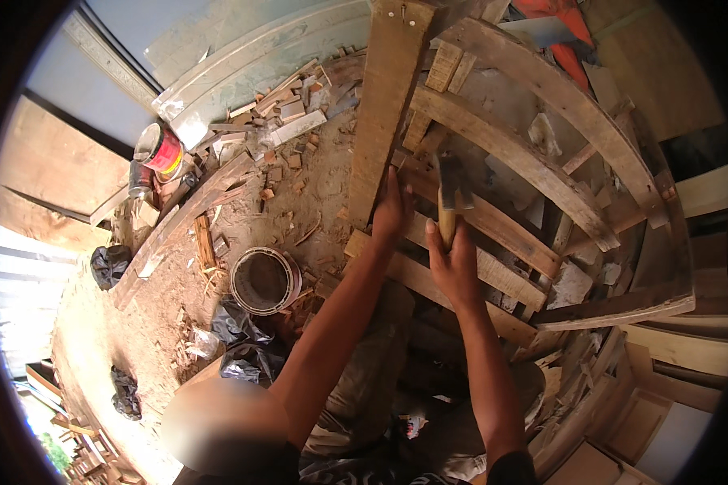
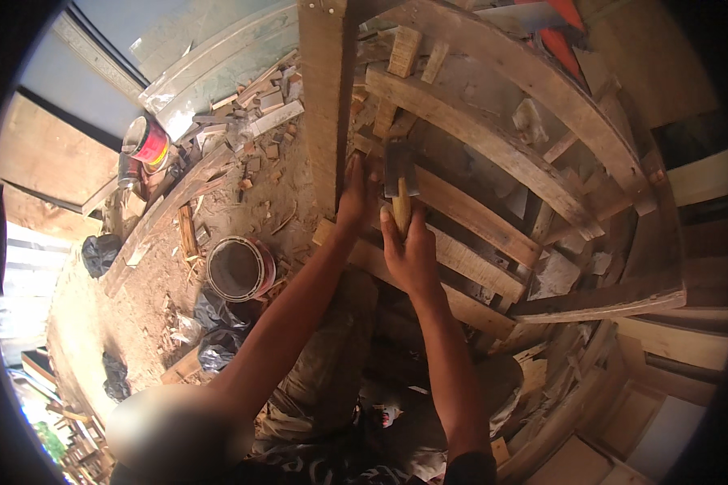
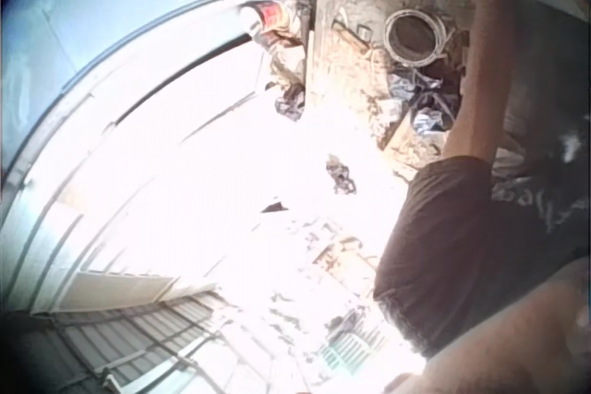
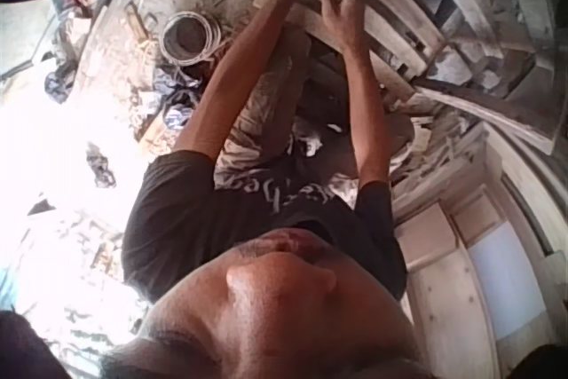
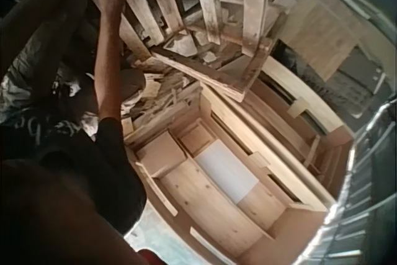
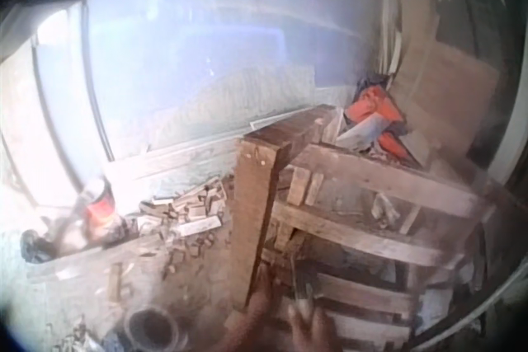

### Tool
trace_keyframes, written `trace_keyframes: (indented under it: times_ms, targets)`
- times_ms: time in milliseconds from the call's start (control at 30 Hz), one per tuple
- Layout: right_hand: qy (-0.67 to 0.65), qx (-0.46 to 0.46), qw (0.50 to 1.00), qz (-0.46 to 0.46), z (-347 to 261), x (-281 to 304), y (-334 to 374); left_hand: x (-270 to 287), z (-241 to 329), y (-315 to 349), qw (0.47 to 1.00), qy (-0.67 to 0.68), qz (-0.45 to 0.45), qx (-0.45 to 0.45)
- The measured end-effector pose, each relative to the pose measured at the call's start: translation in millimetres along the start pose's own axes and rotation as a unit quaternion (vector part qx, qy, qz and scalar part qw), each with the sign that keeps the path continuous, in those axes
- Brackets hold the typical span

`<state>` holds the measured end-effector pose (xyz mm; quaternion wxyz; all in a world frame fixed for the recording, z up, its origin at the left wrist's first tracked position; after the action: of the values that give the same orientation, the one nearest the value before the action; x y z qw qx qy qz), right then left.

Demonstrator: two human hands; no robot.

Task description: The person uses a hammer to pry apart and remove wooden slats from a wooden pallet. They repeatedly strike the joints to loosen the boards and then lift them off, placing them aside on the floor.

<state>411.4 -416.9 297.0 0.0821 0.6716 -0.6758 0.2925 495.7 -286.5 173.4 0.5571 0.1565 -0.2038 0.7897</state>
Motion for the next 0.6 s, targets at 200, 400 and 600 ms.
trace_keyframes:
  times_ms: [200,400,600]
  targets:
    - [-0.127,-0.079,0.988,0.031,31,-19,-7,-6,-3,1,0.993,-0.088,-0.027,0.067]
    - [-0.129,-0.071,0.989,0.019,43,-21,-14,-14,2,10,0.980,-0.087,-0.103,0.144]
    - [-0.221,-0.151,0.963,-0.007,17,-18,-22,-9,-15,8,0.990,-0.109,-0.033,0.086]
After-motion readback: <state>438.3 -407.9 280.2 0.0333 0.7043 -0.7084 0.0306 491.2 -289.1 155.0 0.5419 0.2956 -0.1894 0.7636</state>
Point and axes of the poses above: each hand's wrist, its own y-axis away from the middle knuckle, its own x-axis out of the back of the hand, z = x × y, the point moved 8 cm from there along -y, towards the middle knuckle, and after that the axes turned 11 degrees about x, right-handed, at the moved point
